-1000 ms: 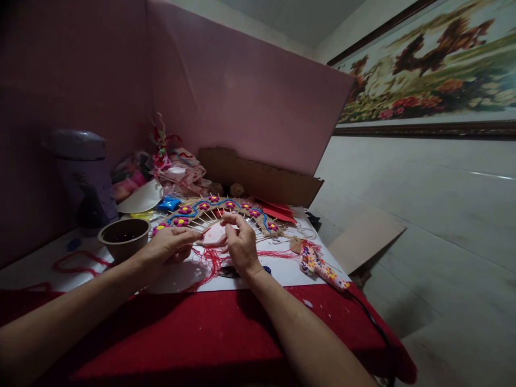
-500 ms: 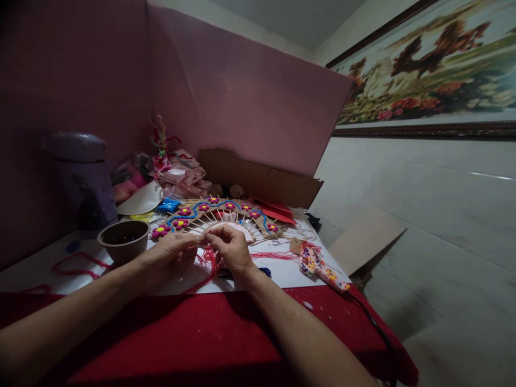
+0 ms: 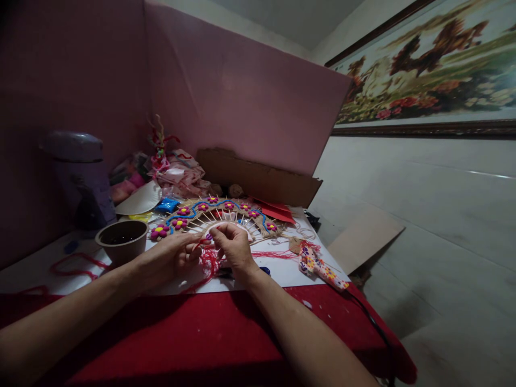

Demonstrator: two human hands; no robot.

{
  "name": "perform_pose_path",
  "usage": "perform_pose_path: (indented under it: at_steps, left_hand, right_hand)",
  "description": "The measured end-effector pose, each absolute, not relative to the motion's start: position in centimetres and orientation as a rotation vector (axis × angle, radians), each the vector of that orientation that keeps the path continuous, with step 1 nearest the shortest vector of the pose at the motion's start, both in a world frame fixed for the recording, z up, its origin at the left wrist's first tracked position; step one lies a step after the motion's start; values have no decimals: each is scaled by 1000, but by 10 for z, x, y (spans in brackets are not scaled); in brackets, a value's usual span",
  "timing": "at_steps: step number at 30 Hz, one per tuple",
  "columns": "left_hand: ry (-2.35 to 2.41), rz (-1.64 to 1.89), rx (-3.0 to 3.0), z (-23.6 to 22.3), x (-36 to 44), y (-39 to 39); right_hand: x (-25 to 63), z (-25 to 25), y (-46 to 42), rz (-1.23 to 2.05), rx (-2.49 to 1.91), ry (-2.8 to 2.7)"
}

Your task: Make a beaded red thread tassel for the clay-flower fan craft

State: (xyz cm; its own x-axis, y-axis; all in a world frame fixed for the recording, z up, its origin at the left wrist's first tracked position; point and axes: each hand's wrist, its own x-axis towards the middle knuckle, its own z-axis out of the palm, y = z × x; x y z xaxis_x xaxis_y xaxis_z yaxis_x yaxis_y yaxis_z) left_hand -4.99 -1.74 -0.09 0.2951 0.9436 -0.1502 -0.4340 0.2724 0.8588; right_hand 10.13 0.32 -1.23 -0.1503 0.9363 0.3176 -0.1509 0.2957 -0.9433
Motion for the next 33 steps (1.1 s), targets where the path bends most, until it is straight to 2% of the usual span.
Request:
perform_pose_path:
  at_steps: [18,33]
  left_hand:
    - [785,1011,1154,-7,-54,-16]
    - [776,1045,1050,-2,-51,-19]
  right_hand:
    - [103,-12,7,1031,-732,-1345]
    - [102,-9,4,1084,-699,-1313]
